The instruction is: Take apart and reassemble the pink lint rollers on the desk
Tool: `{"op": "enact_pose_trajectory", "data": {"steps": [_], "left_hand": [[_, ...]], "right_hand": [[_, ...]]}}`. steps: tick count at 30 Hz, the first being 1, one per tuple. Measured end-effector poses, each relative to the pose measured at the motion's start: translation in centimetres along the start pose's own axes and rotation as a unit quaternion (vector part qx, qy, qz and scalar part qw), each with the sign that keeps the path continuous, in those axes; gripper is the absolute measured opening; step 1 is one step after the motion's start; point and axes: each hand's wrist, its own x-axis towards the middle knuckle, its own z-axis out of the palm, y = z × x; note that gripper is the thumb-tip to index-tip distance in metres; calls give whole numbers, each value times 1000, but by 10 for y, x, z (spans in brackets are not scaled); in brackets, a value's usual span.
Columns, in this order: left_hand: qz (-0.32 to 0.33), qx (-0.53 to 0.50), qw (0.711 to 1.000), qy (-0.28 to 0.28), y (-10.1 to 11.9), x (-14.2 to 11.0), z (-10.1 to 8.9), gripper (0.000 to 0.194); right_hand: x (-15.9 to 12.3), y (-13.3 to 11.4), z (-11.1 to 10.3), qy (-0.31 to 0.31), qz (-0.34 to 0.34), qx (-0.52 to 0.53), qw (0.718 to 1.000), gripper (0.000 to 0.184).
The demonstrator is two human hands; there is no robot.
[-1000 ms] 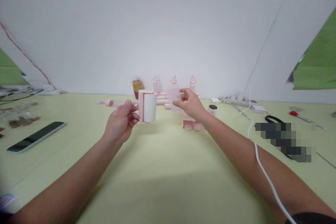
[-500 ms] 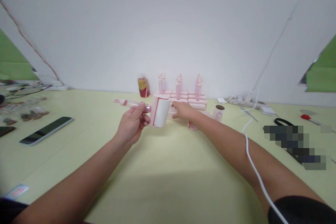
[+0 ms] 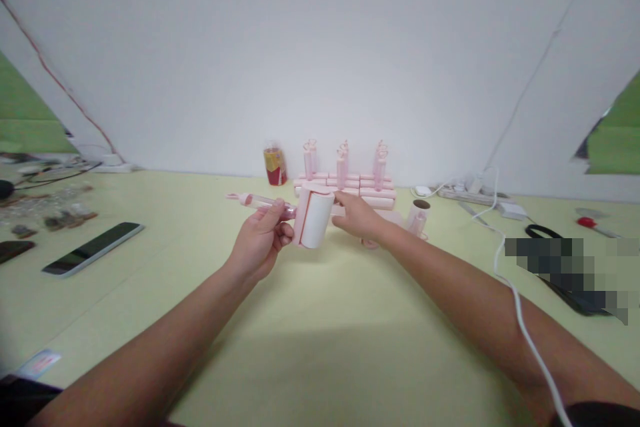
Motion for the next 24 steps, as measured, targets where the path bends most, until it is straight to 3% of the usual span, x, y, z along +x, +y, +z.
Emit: {"op": "enact_pose_trajectory", "data": {"steps": [2, 4, 6, 9, 11, 14, 16, 18, 21, 24], "left_hand": [[-13, -11, 1000, -10, -4, -3, 3, 42], [-43, -27, 998, -32, -12, -8, 8, 40], [-83, -41, 994, -65, -22, -14, 15, 39], [-125, -16, 986, -108, -36, -25, 23, 38], [-154, 58, 974, -154, -40, -33, 26, 39], [-174, 215, 918, -284, -35, -47, 29, 36], [-127, 281, 883, -353, -26, -56, 32, 30], [-31, 311, 876, -367, -16, -61, 36, 24], [115, 361, 874, -302, -7, -59, 41, 19], [180, 410, 864, -231, -8, -49, 41, 17]], "right_hand": [[-23, -19, -1, -39, -1, 177, 984, 44], [-48, -38, 1, -83, 11, 332, 939, 57], [-72, -52, 2, -50, 64, 413, 907, 57], [-101, -54, 1, 14, 143, 413, 899, 45], [-116, -45, -2, 46, 179, 408, 894, 40], [-134, -30, -7, 103, 243, 416, 870, 37], [-142, -27, -6, 123, 281, 428, 850, 33], [-146, -31, -2, 114, 302, 442, 837, 29], [-146, -47, 6, 62, 308, 449, 836, 29], [-146, -62, 13, 13, 311, 437, 844, 33]]}}
